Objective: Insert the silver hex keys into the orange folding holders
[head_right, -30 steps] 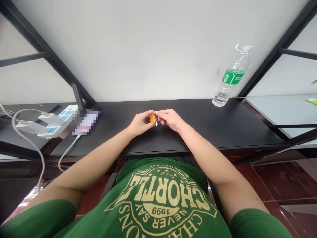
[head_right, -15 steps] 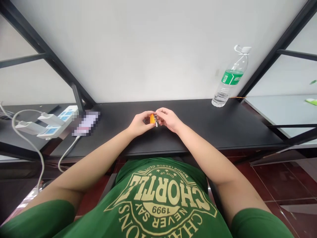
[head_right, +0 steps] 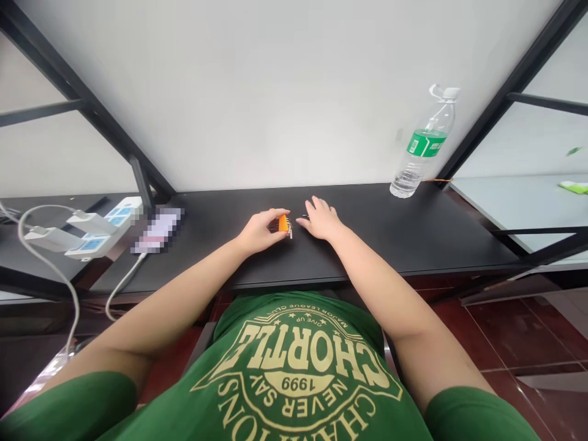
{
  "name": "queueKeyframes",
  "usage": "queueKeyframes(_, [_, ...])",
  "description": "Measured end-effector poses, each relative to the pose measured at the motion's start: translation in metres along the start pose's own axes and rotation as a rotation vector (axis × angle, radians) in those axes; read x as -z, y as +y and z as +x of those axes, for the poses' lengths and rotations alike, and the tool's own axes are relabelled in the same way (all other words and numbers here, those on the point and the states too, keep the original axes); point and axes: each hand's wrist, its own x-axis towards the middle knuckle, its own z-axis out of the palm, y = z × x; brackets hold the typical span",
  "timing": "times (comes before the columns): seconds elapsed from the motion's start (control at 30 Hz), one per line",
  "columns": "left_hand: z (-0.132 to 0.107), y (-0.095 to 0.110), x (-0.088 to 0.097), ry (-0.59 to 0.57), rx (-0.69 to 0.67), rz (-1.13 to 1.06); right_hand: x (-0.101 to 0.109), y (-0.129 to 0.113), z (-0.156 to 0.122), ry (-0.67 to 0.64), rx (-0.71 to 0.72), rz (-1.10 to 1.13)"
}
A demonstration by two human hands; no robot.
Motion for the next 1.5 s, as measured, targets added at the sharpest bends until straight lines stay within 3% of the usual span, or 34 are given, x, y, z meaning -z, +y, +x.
queueKeyframes(0.07, [0.000, -0.001, 0.000, -0.005, 0.004, 0.001, -0.003, -0.002, 0.000, -0.180, -0.028, -0.054])
queueKeyframes(0.17, [0.001, -0.001, 0.000, 0.010, -0.009, -0.009, -0.006, -0.007, -0.001, -0.246, -0.036, -0.085])
queueKeyframes(0.3, [0.001, 0.000, 0.000, 0.005, 0.010, 0.013, -0.005, -0.009, -0.002, -0.215, -0.026, -0.121])
queueKeyframes(0.5, [0.000, 0.001, 0.002, -0.001, 0.018, 0.000, 0.002, -0.006, -0.010, -0.024, 0.017, -0.207])
queueKeyframes(0.6, [0.000, 0.001, 0.002, 0.002, 0.017, 0.000, 0.004, -0.007, -0.011, 0.008, 0.025, -0.229])
queueKeyframes(0.87, [0.001, 0.002, 0.002, -0.016, 0.035, 0.025, 0.005, -0.011, -0.007, -0.003, 0.015, -0.264])
queueKeyframes(1.2, [0.001, 0.001, 0.000, -0.024, 0.036, 0.025, 0.025, -0.017, -0.010, -0.212, -0.136, -0.043])
queueKeyframes(1.5, [0.001, 0.003, 0.000, -0.034, 0.066, 0.018, 0.029, -0.004, -0.016, -0.159, -0.160, 0.195])
